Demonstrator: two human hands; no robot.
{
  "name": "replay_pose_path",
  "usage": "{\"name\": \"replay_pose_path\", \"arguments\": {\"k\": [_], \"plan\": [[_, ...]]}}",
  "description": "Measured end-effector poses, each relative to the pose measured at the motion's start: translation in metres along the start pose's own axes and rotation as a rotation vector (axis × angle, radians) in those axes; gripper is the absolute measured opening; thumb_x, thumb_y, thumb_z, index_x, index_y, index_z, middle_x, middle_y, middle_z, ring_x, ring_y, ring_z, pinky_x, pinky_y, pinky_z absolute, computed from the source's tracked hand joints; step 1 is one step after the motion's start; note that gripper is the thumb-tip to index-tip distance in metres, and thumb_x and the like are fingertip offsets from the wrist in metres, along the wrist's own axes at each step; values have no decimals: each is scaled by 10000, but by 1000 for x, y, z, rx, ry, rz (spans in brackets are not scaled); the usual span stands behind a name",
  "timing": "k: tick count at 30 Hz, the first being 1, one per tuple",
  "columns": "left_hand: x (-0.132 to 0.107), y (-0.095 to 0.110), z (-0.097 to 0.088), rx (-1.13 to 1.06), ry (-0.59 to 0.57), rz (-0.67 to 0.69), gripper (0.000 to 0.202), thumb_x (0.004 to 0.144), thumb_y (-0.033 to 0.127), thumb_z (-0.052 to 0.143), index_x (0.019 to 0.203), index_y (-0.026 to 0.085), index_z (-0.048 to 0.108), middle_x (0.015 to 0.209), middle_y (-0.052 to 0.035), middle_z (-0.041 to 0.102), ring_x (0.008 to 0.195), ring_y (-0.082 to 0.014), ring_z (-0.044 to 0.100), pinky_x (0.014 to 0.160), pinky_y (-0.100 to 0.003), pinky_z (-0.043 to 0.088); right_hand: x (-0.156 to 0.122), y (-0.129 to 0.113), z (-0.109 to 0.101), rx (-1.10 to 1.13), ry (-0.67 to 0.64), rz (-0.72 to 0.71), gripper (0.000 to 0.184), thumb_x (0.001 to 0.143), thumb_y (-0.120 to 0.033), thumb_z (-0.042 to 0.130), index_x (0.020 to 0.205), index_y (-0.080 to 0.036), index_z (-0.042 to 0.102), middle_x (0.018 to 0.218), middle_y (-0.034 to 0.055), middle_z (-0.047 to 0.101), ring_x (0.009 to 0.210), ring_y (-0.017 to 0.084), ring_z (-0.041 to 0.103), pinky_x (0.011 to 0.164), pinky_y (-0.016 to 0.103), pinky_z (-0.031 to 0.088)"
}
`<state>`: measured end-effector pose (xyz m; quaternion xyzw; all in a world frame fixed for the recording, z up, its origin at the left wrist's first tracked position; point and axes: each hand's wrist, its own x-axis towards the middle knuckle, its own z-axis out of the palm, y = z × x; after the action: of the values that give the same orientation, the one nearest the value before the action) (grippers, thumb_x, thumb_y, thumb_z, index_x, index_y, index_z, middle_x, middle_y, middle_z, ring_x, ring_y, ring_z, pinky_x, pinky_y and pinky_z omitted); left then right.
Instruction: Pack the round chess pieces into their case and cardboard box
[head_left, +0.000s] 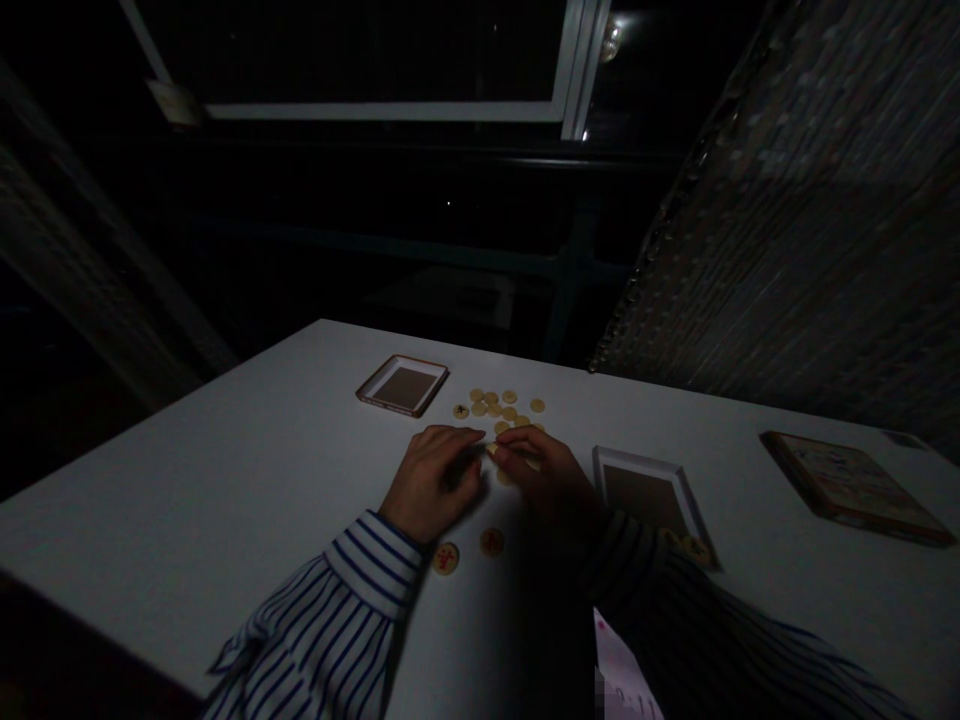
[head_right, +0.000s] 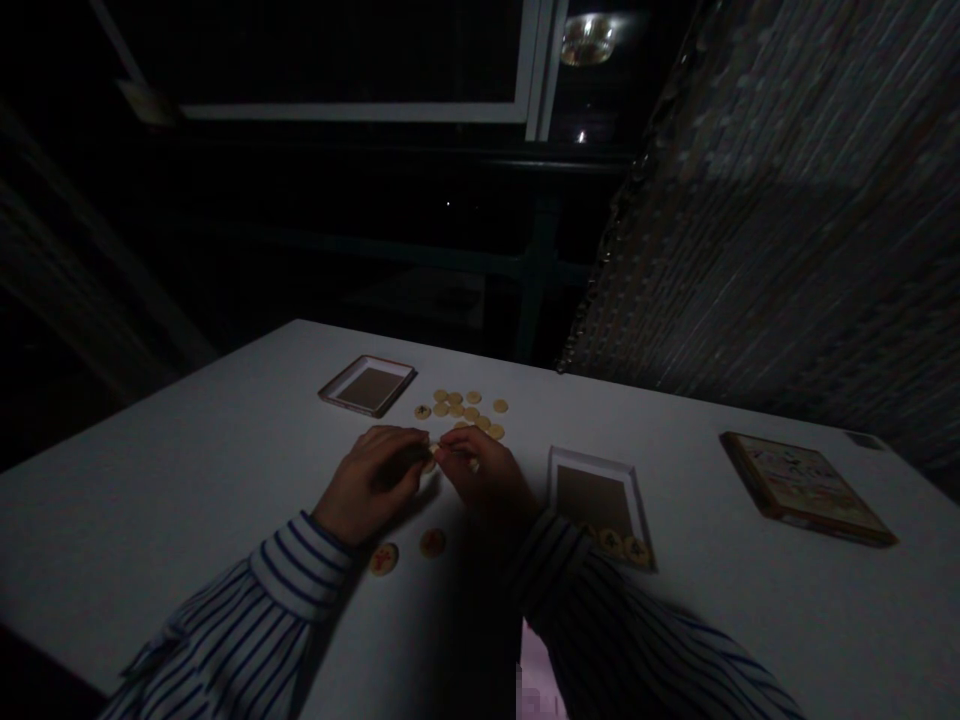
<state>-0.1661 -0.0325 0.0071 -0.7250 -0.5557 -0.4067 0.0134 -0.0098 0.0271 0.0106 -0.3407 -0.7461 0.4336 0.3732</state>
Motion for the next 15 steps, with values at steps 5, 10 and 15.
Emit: {"name": "replay_pose_path", "arguments": {"k": [5, 10, 15], "plan": [[0, 1, 3, -16, 6, 8, 329, 710, 274, 567, 1029, 205, 530, 978, -61, 605, 939, -199, 509, 835, -381, 393, 0, -4, 2, 119, -21, 74, 205, 719, -310, 553, 872, -173, 538, 803, 39, 649, 759, 160, 612, 703, 303, 469], [0, 4, 1, -8, -6, 22, 309, 726, 312, 565, 1016, 208, 538, 971, -52, 612, 928, -190, 511, 826, -370, 395, 0, -6, 3, 220, -31, 134, 185, 714, -305, 545, 850, -181, 528, 783, 37, 658, 748, 163, 620, 694, 301, 477], [0, 5, 0, 0, -19, 32, 263, 744, 319, 556, 985, 214, 558, 961, -36, 621, 926, -174, 513, 830, -344, 386, 1, -6, 3, 230, -38, 136, 159, 706, -278, 535, 834, -185, 528, 741, 23, 664, 725, 165, 626, 665, 295, 479]]}}
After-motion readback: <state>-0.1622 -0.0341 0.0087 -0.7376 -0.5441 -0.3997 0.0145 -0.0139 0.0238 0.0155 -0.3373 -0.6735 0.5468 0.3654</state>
